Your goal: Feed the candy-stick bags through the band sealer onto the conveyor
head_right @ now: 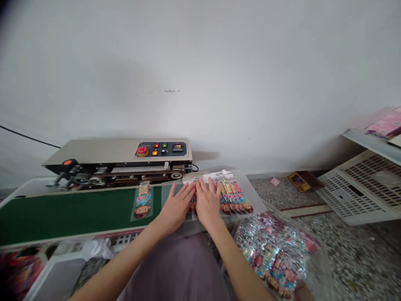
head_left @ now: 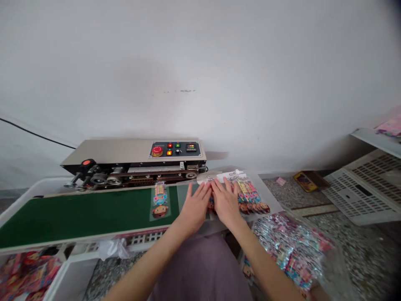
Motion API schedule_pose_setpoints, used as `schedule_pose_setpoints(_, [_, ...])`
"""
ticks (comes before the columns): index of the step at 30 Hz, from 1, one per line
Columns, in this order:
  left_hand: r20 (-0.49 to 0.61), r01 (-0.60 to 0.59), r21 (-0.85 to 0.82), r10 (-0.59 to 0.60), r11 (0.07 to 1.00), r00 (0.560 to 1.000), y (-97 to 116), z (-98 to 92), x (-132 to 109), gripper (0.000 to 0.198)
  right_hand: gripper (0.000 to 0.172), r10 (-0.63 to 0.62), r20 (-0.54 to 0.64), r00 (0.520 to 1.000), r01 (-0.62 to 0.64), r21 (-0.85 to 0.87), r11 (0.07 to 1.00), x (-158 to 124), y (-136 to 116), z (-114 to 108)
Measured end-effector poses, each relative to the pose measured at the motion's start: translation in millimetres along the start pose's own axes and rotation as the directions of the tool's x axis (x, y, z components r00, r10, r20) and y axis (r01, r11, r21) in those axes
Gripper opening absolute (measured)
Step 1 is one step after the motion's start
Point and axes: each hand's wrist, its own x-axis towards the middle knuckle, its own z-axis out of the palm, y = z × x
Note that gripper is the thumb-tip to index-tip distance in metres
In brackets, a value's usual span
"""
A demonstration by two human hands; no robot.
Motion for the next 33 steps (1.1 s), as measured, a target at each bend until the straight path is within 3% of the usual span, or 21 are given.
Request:
schedule_pose_setpoints(4, [-0.008, 0.027, -0.019, -0.027, 0.999, 1.000, 8.1, 23.1, 2.9, 0.058, 0.038, 0.046, 0.053, 0.998, -0.042, -0.084, 0.996, 26.9, 7.7, -3.6])
schedule_pose_setpoints(7, [-0.006, 0.059, -0.040, -0.059, 0.997, 0.998, 7.6, 29.2, -0.8, 0.056, 0.035, 0.064, 0.044, 0.997, -0.059, -0.109, 0.992, 36.9, 7.8, -5.5])
schedule_pose_setpoints(12, [0.008, 0.074, -0.041, -0.074, 0.996, 0.997, 10.9, 19.2, -2.6, 0.058, 0.035, -0.008, 0.052, 0.999, 0.009, -0.027, 1.000, 40.1, 8.7, 4.7])
schedule_pose_setpoints(18, [0.045, 0.071, -0.027, -0.070, 0.997, 0.997, 13.4, 12.3, -2.4, 0.059, 0.036, 0.030, 0.020, 0.999, -0.030, -0.007, 1.000, 45.9, 18.6, 23.7])
schedule_pose_setpoints(25, [0.047, 0.076, -0.113, -0.071, 0.991, 0.996, 13.0, 10.9, -4.7, 0.059, 0.034, -0.042, 0.012, 0.999, 0.042, -0.054, 0.998, 40.2, 16.5, 19.2])
schedule_pose_setpoints(30, [0.074, 0.064, -0.105, -0.056, 0.992, 0.996, 11.6, 6.3, -6.2, 0.060, 0.041, -0.045, -0.100, 0.994, 0.033, -0.112, 0.993, 30.7, 20.6, 14.9])
schedule_pose_setpoints(33, [0.087, 0.063, -0.091, -0.055, 0.994, 0.995, 12.3, 4.7, -7.1, 0.064, 0.036, -0.069, -0.155, 0.986, 0.051, -0.119, 0.992, 18.6, 25.2, 15.6])
